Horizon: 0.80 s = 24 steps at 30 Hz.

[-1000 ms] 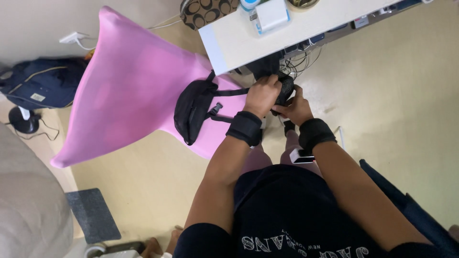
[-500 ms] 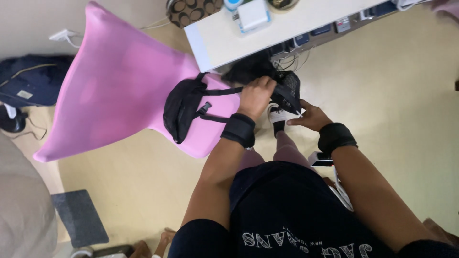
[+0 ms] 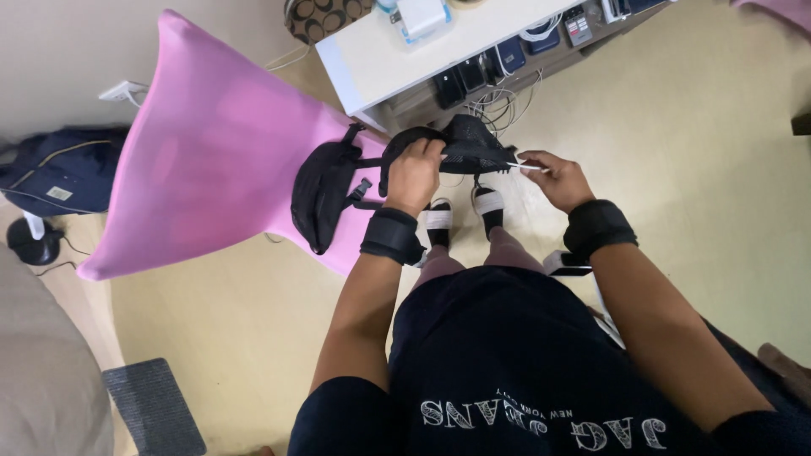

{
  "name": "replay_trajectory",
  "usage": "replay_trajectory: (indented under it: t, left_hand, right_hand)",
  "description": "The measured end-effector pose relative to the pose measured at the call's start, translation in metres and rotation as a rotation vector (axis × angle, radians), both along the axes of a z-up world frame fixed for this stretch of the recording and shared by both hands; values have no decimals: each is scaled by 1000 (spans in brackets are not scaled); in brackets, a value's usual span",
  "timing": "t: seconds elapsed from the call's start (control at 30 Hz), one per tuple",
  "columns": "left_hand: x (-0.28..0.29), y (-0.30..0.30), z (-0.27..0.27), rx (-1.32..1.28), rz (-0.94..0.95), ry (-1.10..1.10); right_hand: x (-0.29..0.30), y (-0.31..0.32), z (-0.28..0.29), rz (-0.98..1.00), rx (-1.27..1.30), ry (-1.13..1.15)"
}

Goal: The person organizes various items in a room, including power banks, a duster, a backpack, and artificial flowers. They move power banks to a shelf, dust a surface with a duster, place a backpack on a chair, and arrange flowers in a vase.

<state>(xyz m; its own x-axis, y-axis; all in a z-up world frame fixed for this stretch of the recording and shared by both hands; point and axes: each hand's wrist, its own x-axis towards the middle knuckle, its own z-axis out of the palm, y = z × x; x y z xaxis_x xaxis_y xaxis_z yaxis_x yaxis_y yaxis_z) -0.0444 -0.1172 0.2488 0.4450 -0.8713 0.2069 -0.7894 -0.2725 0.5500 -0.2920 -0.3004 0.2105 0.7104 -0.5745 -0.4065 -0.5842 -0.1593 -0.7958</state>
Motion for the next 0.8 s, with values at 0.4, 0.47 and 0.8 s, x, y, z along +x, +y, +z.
replay_trajectory:
  t: [0.4,0.47,0.8]
  left_hand:
    - [7,42,17,-49,50,84]
    - [9,46,25,-76,50,77]
    - [16,58,47,-161,63,103]
  right_hand:
    - [23,32,9,81,-263,-34]
    - [21,34,-3,82,-256,-19]
    - [20,40,-22,-22,-219,0]
